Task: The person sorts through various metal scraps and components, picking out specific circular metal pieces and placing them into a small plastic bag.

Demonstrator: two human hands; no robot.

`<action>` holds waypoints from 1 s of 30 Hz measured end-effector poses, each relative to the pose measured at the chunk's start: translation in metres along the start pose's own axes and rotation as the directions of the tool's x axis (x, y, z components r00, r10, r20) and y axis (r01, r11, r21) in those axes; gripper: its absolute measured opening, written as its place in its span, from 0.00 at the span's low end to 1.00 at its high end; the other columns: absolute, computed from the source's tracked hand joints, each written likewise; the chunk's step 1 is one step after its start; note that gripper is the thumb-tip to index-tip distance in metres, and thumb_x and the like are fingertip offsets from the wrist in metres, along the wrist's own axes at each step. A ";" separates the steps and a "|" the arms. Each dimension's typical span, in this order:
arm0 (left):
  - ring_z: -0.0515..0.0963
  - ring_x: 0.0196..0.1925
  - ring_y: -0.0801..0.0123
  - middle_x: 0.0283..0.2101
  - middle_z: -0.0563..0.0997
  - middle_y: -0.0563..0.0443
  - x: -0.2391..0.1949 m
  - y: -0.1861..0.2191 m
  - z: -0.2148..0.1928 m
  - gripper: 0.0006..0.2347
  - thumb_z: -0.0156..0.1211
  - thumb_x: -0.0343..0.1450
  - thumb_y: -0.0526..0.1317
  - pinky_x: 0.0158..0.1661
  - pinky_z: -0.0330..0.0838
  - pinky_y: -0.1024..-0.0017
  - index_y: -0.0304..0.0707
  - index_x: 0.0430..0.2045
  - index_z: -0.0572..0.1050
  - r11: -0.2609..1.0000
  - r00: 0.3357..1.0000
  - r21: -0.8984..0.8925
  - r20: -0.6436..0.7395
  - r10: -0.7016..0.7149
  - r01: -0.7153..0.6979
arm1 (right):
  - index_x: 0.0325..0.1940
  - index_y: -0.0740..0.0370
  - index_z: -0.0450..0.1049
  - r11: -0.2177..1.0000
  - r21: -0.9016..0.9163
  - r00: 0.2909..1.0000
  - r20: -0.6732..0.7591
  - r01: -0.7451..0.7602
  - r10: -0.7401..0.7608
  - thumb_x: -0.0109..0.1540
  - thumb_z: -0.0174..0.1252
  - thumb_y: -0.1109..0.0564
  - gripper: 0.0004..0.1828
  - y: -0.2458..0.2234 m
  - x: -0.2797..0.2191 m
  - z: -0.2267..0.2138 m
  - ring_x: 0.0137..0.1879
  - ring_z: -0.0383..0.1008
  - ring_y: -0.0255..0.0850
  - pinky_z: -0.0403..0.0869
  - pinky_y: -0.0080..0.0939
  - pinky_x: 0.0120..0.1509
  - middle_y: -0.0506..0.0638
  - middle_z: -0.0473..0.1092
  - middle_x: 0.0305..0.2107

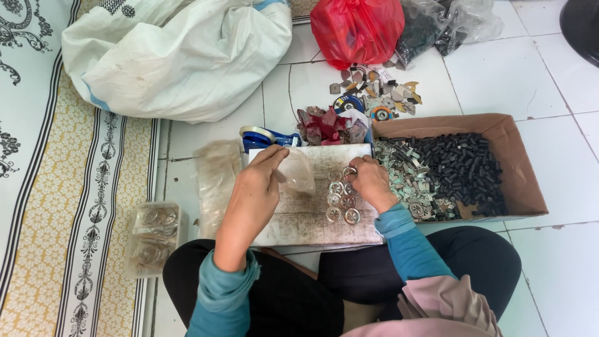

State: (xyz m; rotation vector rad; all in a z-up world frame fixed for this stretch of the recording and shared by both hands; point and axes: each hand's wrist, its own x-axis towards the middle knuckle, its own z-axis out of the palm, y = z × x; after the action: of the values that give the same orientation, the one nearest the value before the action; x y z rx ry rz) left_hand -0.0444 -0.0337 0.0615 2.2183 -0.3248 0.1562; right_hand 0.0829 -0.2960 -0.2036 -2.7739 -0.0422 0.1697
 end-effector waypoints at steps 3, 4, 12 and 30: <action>0.82 0.52 0.47 0.56 0.77 0.26 0.011 -0.027 0.014 0.18 0.39 0.72 0.20 0.50 0.78 0.64 0.18 0.55 0.73 0.998 0.999 0.029 -0.017 -0.048 0.049 | 0.52 0.47 0.76 0.999 0.032 0.999 0.022 -0.029 0.028 0.59 0.67 0.46 0.18 0.001 0.002 -0.001 0.61 0.73 0.51 0.69 0.56 0.65 0.49 0.72 0.47; 0.82 0.52 0.47 0.56 0.77 0.26 0.009 -0.021 0.014 0.18 0.39 0.72 0.20 0.50 0.78 0.64 0.18 0.55 0.73 0.999 0.999 0.028 -0.017 -0.046 0.046 | 0.52 0.47 0.76 0.999 0.031 0.999 0.019 -0.029 0.029 0.59 0.67 0.46 0.18 0.000 0.000 -0.007 0.61 0.73 0.51 0.69 0.56 0.65 0.49 0.72 0.47; 0.84 0.43 0.59 0.59 0.77 0.32 -0.019 0.036 -0.014 0.20 0.41 0.71 0.20 0.40 0.80 0.69 0.25 0.57 0.73 0.994 0.996 -0.093 -0.067 0.057 -0.063 | 0.41 0.44 0.81 0.888 0.444 0.992 0.022 -0.122 0.125 0.56 0.67 0.51 0.10 0.015 -0.003 -0.024 0.39 0.82 0.43 0.76 0.45 0.49 0.45 0.80 0.29; 0.74 0.63 0.38 0.60 0.72 0.22 0.013 -0.001 0.016 0.18 0.42 0.73 0.23 0.58 0.73 0.57 0.19 0.58 0.70 0.994 0.994 -0.068 0.072 -0.083 0.088 | 0.45 0.56 0.83 0.551 0.623 0.823 -0.504 0.556 -0.261 0.58 0.70 0.64 0.12 -0.131 -0.109 -0.183 0.28 0.73 0.28 0.71 0.27 0.39 0.47 0.79 0.24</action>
State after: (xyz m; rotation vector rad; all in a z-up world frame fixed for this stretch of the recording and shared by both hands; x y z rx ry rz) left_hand -0.0314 -0.0488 0.0539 2.1660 -0.2683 0.0208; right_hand -0.0039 -0.2437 0.0250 -1.8262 -0.4414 -0.3769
